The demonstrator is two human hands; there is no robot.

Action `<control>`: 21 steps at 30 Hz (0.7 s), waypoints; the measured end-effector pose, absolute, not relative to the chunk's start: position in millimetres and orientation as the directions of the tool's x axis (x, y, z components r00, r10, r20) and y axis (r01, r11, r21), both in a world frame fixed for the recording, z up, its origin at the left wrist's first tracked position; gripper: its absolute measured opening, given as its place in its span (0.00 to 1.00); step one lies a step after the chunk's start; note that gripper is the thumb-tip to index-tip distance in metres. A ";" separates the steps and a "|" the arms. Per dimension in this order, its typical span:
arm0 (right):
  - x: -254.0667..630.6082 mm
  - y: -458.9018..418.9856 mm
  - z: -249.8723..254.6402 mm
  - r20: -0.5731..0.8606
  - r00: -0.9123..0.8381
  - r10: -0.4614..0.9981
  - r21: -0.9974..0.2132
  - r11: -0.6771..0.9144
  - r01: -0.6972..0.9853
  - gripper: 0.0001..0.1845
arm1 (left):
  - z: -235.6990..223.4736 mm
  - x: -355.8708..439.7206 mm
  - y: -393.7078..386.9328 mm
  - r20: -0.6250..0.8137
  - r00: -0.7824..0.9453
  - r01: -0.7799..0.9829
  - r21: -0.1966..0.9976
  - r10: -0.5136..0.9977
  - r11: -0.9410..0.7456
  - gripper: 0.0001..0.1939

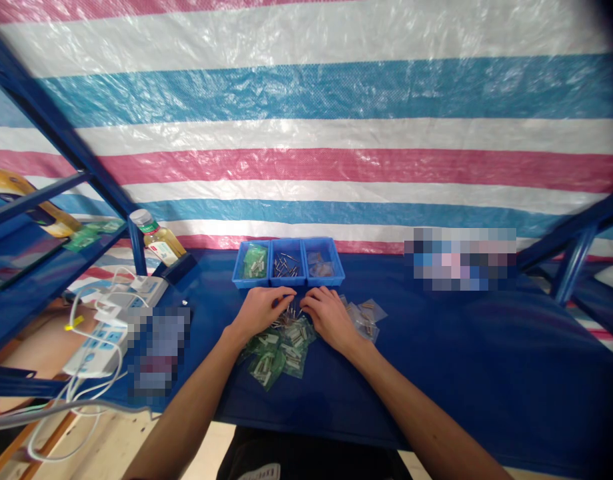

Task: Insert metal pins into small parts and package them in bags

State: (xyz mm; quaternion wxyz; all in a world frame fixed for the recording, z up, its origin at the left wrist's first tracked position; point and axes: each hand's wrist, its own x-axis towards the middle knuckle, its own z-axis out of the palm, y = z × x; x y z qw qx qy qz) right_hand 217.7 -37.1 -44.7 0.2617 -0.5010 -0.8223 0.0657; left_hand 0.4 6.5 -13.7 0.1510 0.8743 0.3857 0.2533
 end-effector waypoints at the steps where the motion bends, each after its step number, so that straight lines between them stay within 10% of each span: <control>1: 218.3 -37.1 -43.8 0.367 -0.365 0.856 -0.375 0.495 0.784 0.07 | -13.7 0.5 6.5 0.327 0.576 0.596 0.459 0.749 -0.659 0.12; 21: 217.3 -44.4 -37.1 0.510 -0.204 0.836 -0.664 0.533 0.524 0.09 | -4.9 4.6 -2.4 0.329 0.645 0.507 0.492 0.690 -0.708 0.10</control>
